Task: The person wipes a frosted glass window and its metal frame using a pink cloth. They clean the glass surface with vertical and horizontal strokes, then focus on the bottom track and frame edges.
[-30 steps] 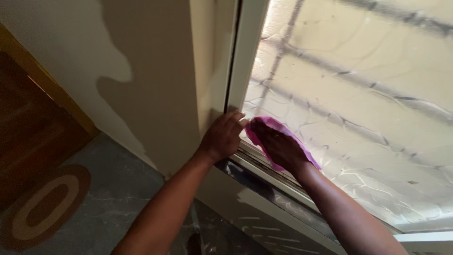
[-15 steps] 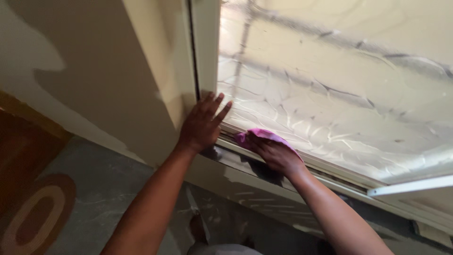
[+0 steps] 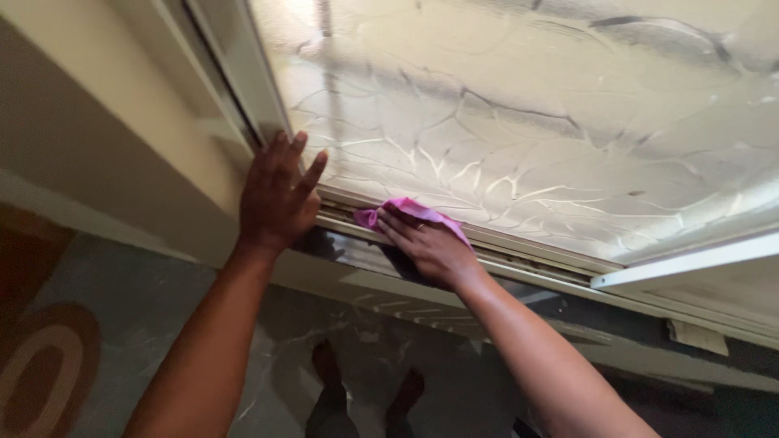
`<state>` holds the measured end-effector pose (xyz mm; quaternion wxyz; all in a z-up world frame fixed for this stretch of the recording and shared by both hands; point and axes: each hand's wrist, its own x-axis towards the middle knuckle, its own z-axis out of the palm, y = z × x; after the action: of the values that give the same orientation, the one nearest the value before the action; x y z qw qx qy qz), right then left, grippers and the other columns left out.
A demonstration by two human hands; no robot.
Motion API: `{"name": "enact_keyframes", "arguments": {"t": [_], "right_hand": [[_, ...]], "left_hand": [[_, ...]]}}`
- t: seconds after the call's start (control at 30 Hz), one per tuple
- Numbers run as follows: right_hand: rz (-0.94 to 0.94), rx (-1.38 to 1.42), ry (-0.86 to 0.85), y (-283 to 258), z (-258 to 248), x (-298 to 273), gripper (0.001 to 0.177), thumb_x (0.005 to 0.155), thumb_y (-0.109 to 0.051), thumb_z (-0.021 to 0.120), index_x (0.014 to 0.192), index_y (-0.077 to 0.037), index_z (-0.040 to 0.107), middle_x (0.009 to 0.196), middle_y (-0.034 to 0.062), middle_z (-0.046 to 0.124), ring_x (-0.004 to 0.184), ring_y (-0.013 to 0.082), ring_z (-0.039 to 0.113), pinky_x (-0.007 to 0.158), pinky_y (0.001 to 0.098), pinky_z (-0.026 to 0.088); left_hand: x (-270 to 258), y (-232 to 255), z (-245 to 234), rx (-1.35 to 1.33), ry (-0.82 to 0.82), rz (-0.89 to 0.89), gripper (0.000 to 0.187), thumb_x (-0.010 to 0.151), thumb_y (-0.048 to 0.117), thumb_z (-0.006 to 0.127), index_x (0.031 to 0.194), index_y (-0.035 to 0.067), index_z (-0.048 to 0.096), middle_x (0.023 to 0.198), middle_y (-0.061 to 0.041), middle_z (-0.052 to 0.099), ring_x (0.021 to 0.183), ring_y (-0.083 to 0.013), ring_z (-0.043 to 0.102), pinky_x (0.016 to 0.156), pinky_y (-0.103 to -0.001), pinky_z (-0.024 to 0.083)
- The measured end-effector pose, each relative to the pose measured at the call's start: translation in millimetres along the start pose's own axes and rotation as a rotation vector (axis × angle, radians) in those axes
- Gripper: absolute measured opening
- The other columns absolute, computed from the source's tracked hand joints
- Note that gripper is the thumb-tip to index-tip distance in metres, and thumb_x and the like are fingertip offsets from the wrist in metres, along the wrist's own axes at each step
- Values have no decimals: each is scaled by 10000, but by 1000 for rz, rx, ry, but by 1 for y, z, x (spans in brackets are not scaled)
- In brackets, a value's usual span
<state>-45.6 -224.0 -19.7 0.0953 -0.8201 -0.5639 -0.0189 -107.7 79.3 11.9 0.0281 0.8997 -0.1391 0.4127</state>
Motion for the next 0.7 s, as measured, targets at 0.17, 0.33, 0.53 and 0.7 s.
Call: {"name": "enact_keyframes", "arguments": {"t": [0.17, 0.33, 0.53, 0.7], "right_hand": [[0, -26, 60, -7, -11, -1, 737, 854, -55, 503, 1581, -97, 384, 1643, 111, 390, 1500, 297, 397, 1213, 431, 331], [3, 22, 117, -16, -15, 5, 727, 853, -69, 554, 1563, -72, 398, 1608, 143, 413, 1474, 325, 394, 1216, 464, 309], [111, 202, 151, -49, 10, 23, 792, 789, 49, 473, 1567, -82, 402, 1639, 148, 391, 1518, 333, 386, 1227, 449, 319], [150, 267, 42, -57, 14, 69, 771, 829, 24, 504, 1580, -98, 378, 1634, 154, 380, 1405, 344, 485, 1117, 454, 410]], "left_hand": [[0, 2, 6, -28, 14, 15, 732, 913, 79, 649, 1601, 221, 444, 1627, -160, 430, 1480, -416, 433, 1219, -586, 364], [-5, 13, 3, -132, -56, 65, 736, 856, 116, 664, 1560, 186, 460, 1603, -164, 424, 1491, -424, 385, 1199, -630, 320], [-21, 1, -14, -157, -190, -33, 704, 857, 100, 579, 1550, 88, 457, 1618, -145, 422, 1522, -370, 357, 1246, -532, 302], [-31, 2, -17, -150, -245, -32, 688, 854, 70, 541, 1536, 60, 461, 1620, -133, 427, 1511, -339, 371, 1242, -496, 298]]}}
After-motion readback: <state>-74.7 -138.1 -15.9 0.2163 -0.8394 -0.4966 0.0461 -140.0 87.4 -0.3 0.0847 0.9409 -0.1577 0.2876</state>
